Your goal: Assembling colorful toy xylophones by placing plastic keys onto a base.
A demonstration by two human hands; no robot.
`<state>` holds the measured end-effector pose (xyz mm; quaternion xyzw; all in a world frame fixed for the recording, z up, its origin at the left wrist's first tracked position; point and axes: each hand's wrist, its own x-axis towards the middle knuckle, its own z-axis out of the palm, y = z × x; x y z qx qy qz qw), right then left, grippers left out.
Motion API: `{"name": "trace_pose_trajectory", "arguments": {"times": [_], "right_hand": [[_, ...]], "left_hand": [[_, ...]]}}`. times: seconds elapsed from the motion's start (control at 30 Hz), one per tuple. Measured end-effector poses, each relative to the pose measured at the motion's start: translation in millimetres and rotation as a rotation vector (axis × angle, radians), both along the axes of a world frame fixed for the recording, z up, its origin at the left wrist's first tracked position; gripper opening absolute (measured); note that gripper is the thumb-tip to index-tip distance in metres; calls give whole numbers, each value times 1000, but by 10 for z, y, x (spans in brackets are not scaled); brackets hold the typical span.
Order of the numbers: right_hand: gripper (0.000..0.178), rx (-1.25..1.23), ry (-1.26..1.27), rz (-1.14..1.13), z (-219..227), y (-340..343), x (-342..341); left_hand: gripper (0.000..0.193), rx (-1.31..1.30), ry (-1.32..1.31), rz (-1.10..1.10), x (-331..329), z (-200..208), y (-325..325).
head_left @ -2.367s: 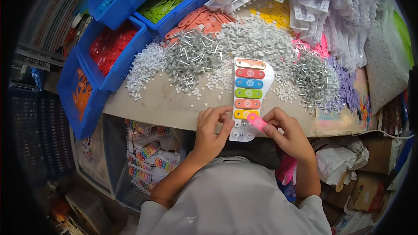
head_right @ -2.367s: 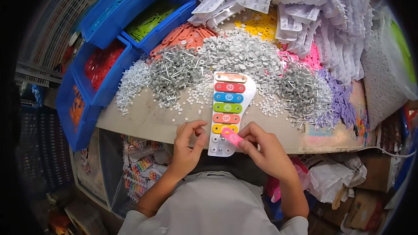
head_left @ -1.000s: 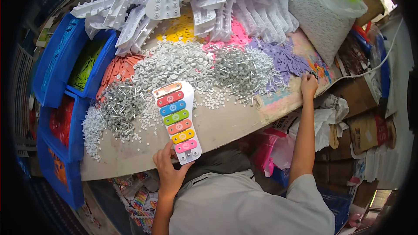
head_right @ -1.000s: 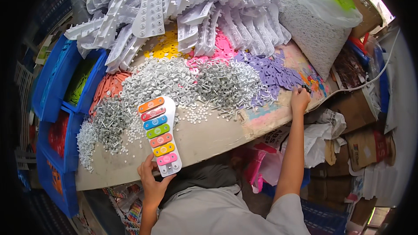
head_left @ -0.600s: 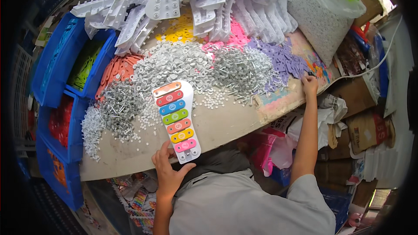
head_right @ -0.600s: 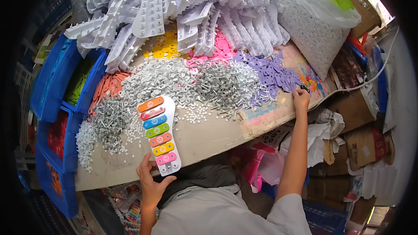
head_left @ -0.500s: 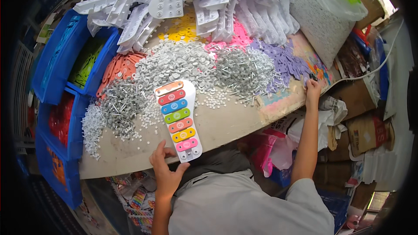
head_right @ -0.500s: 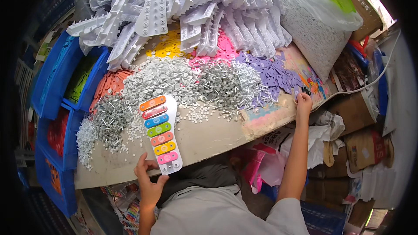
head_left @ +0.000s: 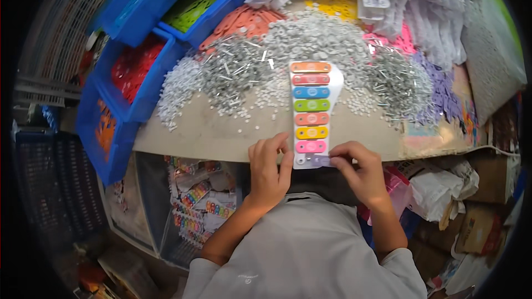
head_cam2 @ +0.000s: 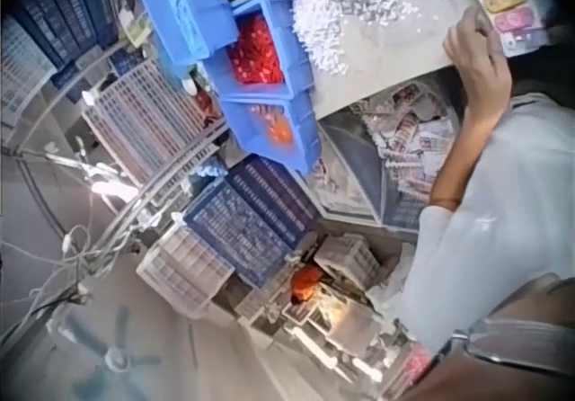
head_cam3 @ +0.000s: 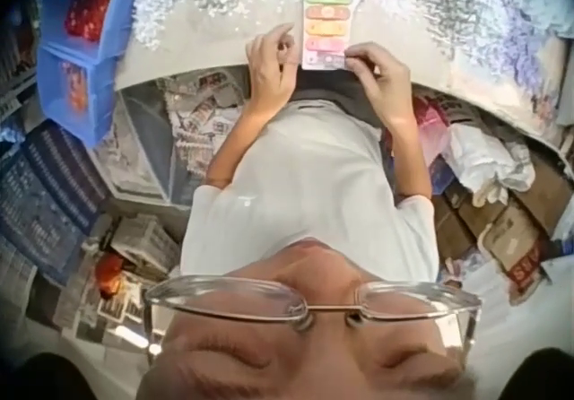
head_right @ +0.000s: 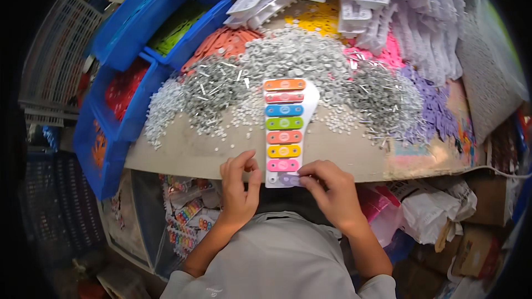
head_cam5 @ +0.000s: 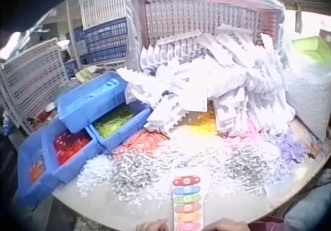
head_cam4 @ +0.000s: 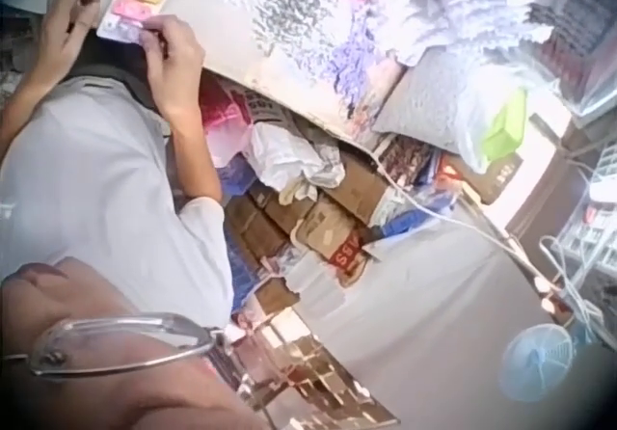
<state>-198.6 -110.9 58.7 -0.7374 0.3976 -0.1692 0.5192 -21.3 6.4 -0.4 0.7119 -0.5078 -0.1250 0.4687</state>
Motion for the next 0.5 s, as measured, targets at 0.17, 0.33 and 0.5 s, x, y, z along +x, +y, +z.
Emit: {"name": "trace_pose_trajectory", "arguments": {"times": [0.17, 0.33, 0.5], "right_hand": [[14, -169, -16, 165, -186, 87, 226], [15, -233, -2, 170, -181, 129, 315], [15, -195, 21, 55, -160, 133, 298]], "left_hand": [[51, 113, 69, -7, 51, -217, 82], [57, 148, 47, -88, 30, -198, 89], [56, 144, 74, -91, 6, -130, 26]]}}
